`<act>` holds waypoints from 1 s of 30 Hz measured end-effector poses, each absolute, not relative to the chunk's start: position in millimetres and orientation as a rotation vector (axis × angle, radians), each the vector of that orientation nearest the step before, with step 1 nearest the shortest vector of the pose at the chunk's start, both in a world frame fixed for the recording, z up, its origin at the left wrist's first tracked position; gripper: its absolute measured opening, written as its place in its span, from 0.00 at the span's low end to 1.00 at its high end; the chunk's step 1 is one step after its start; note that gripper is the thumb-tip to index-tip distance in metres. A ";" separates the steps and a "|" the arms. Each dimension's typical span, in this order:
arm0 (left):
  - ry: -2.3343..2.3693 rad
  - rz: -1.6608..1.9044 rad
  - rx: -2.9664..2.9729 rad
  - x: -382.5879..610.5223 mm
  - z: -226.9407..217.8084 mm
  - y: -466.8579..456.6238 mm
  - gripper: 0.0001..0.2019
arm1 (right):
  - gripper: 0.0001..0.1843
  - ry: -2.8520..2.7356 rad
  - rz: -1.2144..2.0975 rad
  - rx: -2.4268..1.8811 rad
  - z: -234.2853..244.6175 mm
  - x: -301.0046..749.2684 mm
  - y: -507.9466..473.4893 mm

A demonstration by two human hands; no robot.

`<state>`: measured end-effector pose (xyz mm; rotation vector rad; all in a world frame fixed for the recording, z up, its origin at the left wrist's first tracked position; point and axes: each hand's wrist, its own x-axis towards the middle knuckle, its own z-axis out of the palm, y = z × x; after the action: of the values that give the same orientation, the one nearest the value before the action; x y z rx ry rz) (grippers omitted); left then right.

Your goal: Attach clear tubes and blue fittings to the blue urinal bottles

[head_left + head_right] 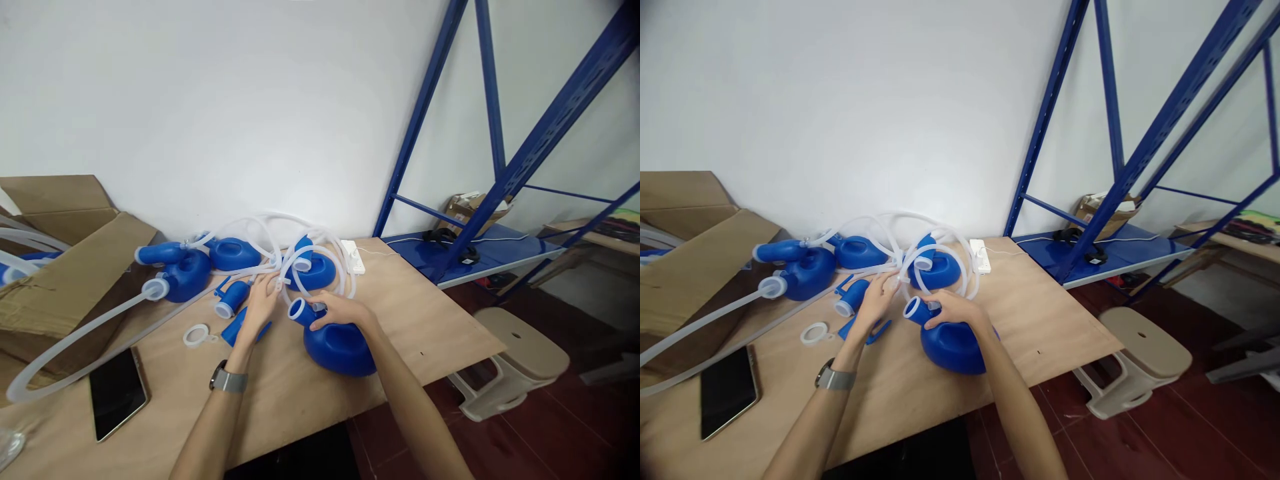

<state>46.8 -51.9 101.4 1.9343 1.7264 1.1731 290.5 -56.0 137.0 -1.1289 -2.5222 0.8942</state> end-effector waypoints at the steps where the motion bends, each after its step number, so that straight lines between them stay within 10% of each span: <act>1: 1.745 1.190 1.926 39.1 98.9 -56.2 0.21 | 0.33 -2.542 0.897 -1.151 137.3 289.1 -58.5; 9: 1.567 1.146 2.023 43.5 95.2 -111.7 0.09 | 0.35 -2.573 0.498 -1.246 123.6 260.1 -79.6; 16: 1.368 1.066 2.153 66.3 103.8 -112.8 0.25 | 0.30 -2.633 0.479 -1.140 124.5 258.5 -76.8; 30: 1.153 1.016 1.940 51.8 106.1 -109.6 0.28 | 0.37 -2.721 0.485 -1.085 121.7 260.1 -73.5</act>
<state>51.8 -109.6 106.1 1.9399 1.1531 1.0159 260.1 -73.5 121.7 -1.0852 -2.7209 0.4854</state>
